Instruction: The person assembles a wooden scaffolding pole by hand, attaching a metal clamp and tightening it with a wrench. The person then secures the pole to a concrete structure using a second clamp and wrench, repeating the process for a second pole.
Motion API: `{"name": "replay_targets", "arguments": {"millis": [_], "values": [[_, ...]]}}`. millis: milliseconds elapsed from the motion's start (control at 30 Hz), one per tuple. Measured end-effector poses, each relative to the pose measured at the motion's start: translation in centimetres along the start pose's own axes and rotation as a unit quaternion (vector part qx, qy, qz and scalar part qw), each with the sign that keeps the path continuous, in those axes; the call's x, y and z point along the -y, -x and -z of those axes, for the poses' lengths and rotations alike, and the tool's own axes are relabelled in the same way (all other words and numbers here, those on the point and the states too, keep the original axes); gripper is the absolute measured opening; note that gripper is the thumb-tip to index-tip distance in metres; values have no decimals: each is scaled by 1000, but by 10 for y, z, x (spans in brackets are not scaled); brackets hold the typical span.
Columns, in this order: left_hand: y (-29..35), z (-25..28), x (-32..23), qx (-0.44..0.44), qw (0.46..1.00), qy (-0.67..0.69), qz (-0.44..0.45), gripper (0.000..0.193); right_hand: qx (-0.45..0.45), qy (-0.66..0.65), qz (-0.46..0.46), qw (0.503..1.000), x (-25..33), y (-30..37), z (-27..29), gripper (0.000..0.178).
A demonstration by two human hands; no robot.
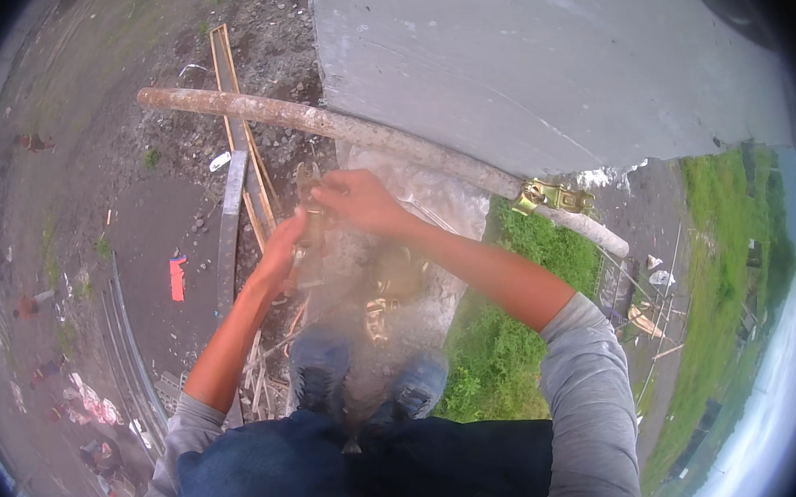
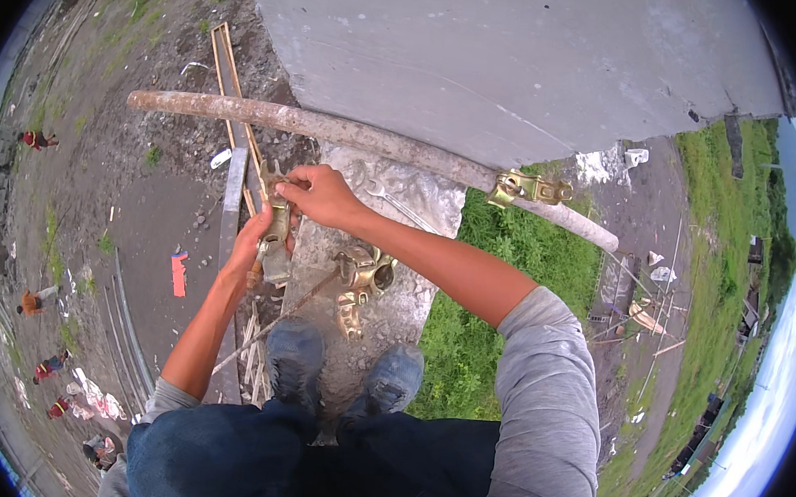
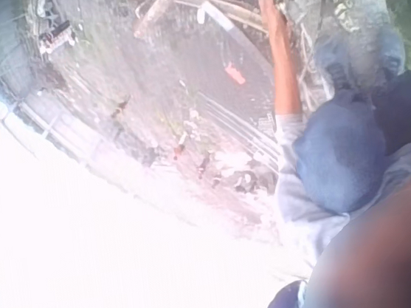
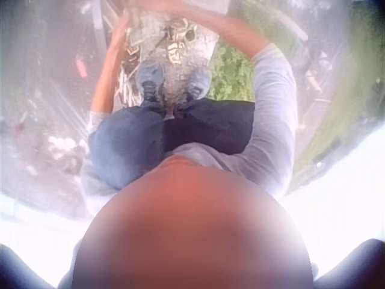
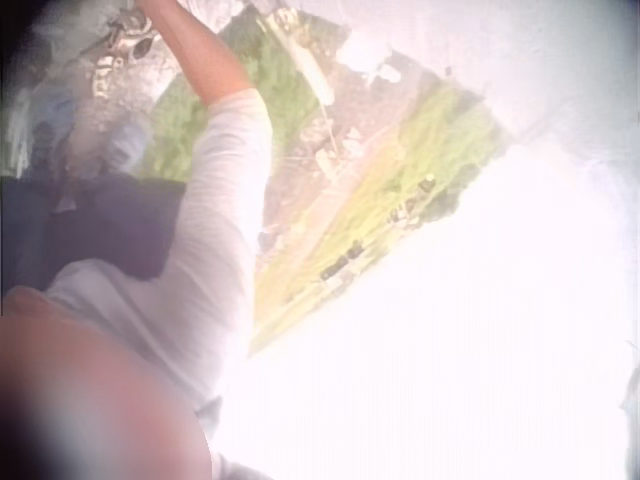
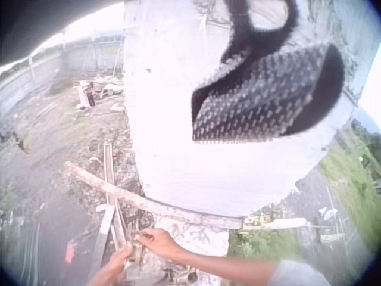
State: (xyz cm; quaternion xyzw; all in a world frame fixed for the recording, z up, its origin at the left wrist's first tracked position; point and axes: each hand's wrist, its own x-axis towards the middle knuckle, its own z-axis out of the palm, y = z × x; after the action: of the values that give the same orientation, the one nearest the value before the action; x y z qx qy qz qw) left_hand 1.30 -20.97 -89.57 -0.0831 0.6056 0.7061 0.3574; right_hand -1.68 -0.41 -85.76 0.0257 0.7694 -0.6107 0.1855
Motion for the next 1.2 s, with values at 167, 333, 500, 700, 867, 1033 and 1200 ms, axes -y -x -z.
{"name": "replay_targets", "arguments": {"millis": [167,333,500,700,867,1033,1200], "values": [[-3,-2,2,-26,992,119,30,61,-26,8,49,998,-4,8,-2,33],[-10,10,-3,-58,995,83,13,59,-11,-11,39,999,6,18,-6,40],[-15,14,-8,-101,991,88,-21,56,128,-29,-88,987,20,31,-8,57],[-20,19,-4,-112,992,44,-34,56,211,-43,-123,969,21,29,-11,63],[-30,23,13,-84,996,37,-18,57,225,-119,-141,957,13,29,-10,53],[-45,24,28,-121,992,-19,-16,69,258,-142,-261,919,15,24,-11,42],[-75,27,25,-139,988,40,59,64,188,-218,-299,910,11,-3,-18,36]]}}
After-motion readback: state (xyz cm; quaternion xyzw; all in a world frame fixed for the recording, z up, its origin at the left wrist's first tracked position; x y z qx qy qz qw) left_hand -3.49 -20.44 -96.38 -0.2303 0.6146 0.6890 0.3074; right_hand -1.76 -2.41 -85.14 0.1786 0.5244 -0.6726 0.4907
